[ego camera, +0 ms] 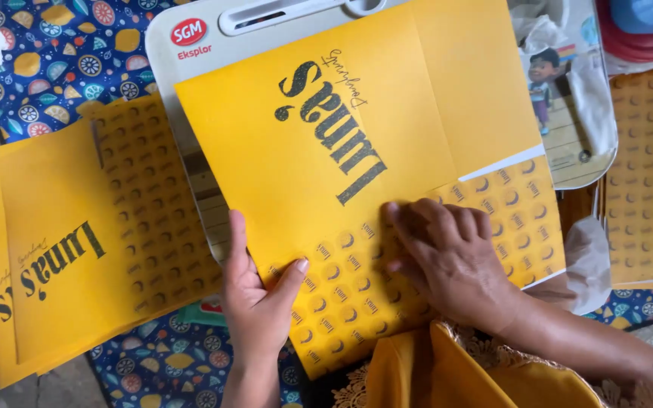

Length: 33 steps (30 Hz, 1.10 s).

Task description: Applying glue to the adhesive strips of yellow paper bags using a brush for assembly.

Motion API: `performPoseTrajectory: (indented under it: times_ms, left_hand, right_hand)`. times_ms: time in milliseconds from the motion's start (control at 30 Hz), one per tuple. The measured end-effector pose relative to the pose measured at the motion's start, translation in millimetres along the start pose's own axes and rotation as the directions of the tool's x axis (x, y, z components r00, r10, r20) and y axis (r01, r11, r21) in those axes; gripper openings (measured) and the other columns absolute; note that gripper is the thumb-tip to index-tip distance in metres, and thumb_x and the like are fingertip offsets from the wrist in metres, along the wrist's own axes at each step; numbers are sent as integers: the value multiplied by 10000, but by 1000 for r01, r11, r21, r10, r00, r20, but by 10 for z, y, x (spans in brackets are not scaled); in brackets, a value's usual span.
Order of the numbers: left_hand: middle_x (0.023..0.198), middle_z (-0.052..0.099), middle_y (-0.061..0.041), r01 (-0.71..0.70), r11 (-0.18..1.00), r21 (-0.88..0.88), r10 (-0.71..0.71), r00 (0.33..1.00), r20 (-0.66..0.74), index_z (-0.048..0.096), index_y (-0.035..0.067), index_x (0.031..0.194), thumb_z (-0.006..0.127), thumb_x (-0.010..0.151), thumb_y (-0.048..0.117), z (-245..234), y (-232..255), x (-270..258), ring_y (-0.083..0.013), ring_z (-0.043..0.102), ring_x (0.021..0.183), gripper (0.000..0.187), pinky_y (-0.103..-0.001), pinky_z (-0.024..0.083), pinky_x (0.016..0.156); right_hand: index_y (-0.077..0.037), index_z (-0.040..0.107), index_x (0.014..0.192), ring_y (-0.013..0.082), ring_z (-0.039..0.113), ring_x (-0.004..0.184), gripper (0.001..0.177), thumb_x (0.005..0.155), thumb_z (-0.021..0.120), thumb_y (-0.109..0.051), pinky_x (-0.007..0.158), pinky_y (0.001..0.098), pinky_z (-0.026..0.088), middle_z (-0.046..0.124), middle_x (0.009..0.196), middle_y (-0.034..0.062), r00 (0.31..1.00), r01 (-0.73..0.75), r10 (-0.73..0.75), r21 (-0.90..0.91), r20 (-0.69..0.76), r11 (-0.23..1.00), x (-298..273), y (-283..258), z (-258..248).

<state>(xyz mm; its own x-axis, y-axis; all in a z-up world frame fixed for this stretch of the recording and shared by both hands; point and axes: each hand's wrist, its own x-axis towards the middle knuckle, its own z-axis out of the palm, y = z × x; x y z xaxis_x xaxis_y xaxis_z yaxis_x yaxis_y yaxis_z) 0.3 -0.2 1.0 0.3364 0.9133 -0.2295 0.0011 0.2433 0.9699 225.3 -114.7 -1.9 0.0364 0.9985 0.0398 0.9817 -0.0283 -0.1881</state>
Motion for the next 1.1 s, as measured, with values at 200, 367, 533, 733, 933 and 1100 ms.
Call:
performPoseTrajectory:
  times_ms: [200,367,533,733,933,1100]
  left_hand:
    - [1421,598,-271,7,999,35,-6,1000,-28,188,25,1605,629,794,-187,31,21,-7,-238,726,1045,947,-264,630,749]
    - [1429,588,-280,15,999,36,-13,999,-45,188,39,1609,618,789,-202,47,7,-10,-244,727,1039,957,-267,634,742]
    - [1486,542,-285,-108,994,31,109,994,-21,211,56,1610,630,806,-195,17,-75,-57,-258,709,1106,942,-282,633,797]
    - [1368,650,-251,-158,987,16,158,986,-53,259,94,1621,649,819,-180,22,-84,-132,-146,729,837,933,-188,589,643]
    - [1411,608,-286,-132,988,81,137,989,-54,238,49,1601,667,796,-158,24,36,-185,-208,756,930,935,-260,656,705]
    - [1349,660,-266,-164,977,133,170,985,-33,258,45,1587,698,806,-112,2,92,-190,-170,780,811,910,-217,664,609]
  right_hand:
    - [-138,556,1498,284,467,1064,655,916,644,-427,954,443,348,485,1279,108,992,-124,124,-89,-3,988,-184,265,-116]
    - [-157,662,1427,266,520,1002,540,924,701,-349,901,420,386,554,1200,106,983,-171,160,-124,-94,977,-172,392,-207]
    - [-199,624,1459,265,550,949,603,892,711,-385,862,420,419,565,1163,113,990,-133,124,-135,-72,982,-142,415,-196]
    - [-166,632,1451,233,558,1009,599,899,726,-378,876,404,429,555,1175,98,991,-118,109,-143,-72,983,-206,462,-206]
    - [-217,694,1379,303,470,1081,503,896,745,-347,964,484,363,522,1246,115,987,-138,132,-72,-89,988,-283,604,-115]
    - [-181,761,1242,352,447,1216,445,807,826,-252,1080,495,325,539,1386,156,976,-159,173,112,-129,981,-251,659,-129]
